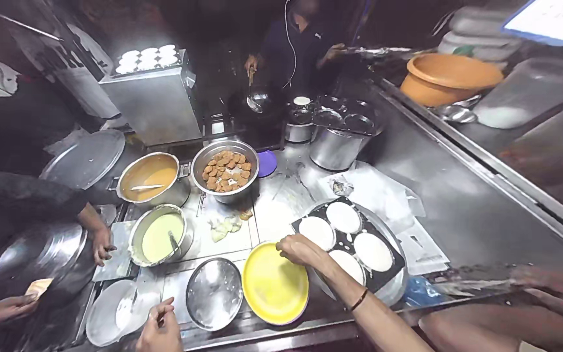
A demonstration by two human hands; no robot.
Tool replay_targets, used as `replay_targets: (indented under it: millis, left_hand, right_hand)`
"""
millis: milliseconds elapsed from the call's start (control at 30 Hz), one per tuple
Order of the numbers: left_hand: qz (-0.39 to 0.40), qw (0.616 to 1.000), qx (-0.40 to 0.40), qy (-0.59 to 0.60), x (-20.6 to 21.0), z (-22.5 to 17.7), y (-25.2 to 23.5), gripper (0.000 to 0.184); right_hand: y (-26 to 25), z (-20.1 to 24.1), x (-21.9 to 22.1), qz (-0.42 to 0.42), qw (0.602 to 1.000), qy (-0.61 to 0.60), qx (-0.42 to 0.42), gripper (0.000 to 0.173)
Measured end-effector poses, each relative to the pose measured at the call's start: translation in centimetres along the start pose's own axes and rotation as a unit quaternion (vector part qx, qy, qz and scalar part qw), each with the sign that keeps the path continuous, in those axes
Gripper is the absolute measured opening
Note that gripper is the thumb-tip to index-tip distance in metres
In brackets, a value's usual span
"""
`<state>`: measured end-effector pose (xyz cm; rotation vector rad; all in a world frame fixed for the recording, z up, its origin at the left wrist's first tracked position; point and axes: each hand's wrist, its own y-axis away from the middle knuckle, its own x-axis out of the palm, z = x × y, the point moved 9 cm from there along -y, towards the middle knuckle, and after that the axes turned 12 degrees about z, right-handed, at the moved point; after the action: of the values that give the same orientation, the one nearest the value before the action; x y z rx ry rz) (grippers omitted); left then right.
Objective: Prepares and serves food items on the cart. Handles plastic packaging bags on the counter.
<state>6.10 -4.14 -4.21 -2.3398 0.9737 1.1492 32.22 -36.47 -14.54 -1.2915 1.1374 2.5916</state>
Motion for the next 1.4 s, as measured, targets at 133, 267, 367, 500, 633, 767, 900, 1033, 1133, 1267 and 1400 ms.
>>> replay_targets:
  millis: [133, 267, 367, 500, 633, 767, 900, 1033, 1133, 1267, 1400]
  left_hand:
    - [0.001, 1.000, -0.006, -0.012, 0.1, 0.2, -0.1, 0.018]
    - [-0.003, 1.000, -0.001, -0.012, 0.2, 0.2, -0.1, 0.017]
    - [0.001, 1.000, -0.003, -0.015, 0.1, 0.3, -0.1, 0.016]
    - [0.009, 1.000, -0.010, -0.005, 0.3, 0.3, -0.1, 0.016]
    - [0.022, 1.000, 0.000, 0.002, 0.3, 0.2, -0.2, 0.018]
    - [0.014, 0.999, -0.012, -0.048, 0.2, -0.5, 0.1, 0.019]
    - [-0.001, 0.996, -0.051, -0.076, -0.7, -0.6, 0.3, 0.018]
    - [-0.018, 0.994, -0.074, -0.082, -0.8, 0.4, -0.1, 0.019]
    - [-0.030, 0.994, -0.081, -0.067, -0.6, 0.9, -0.2, 0.022]
    - [-0.036, 0.994, -0.089, -0.055, -0.6, 1.8, 0.1, 0.024]
    - [-0.062, 0.995, -0.071, -0.018, -1.0, 1.4, 0.2, 0.023]
  right_hand:
    - [-0.1, 0.1, -0.1, 0.011, 1.000, 0.000, 0.006, 0.025]
    - [-0.1, 0.1, -0.2, 0.011, 1.000, 0.009, 0.005, 0.025]
    - [0.0, 0.1, -0.1, -0.010, 1.000, 0.018, 0.002, 0.025]
    - [0.5, 0.4, -0.5, -0.014, 1.000, 0.019, 0.000, 0.024]
    - [0.2, 0.1, -0.5, -0.032, 0.999, 0.024, -0.003, 0.023]
    - [1.1, 0.0, -1.2, -0.060, 0.998, 0.019, -0.005, 0.021]
    - [1.0, 0.5, -1.5, -0.019, 1.000, 0.012, 0.012, 0.025]
    - [0.6, 0.5, -1.8, -0.022, 0.999, 0.041, 0.008, 0.026]
    - [0.6, 0.2, -1.7, -0.045, 0.998, 0.047, -0.008, 0.025]
    - [0.7, 0.4, -1.3, -0.045, 0.997, 0.053, -0.016, 0.025]
    - [0.6, 0.4, -1.3, -0.032, 0.999, 0.040, -0.017, 0.026]
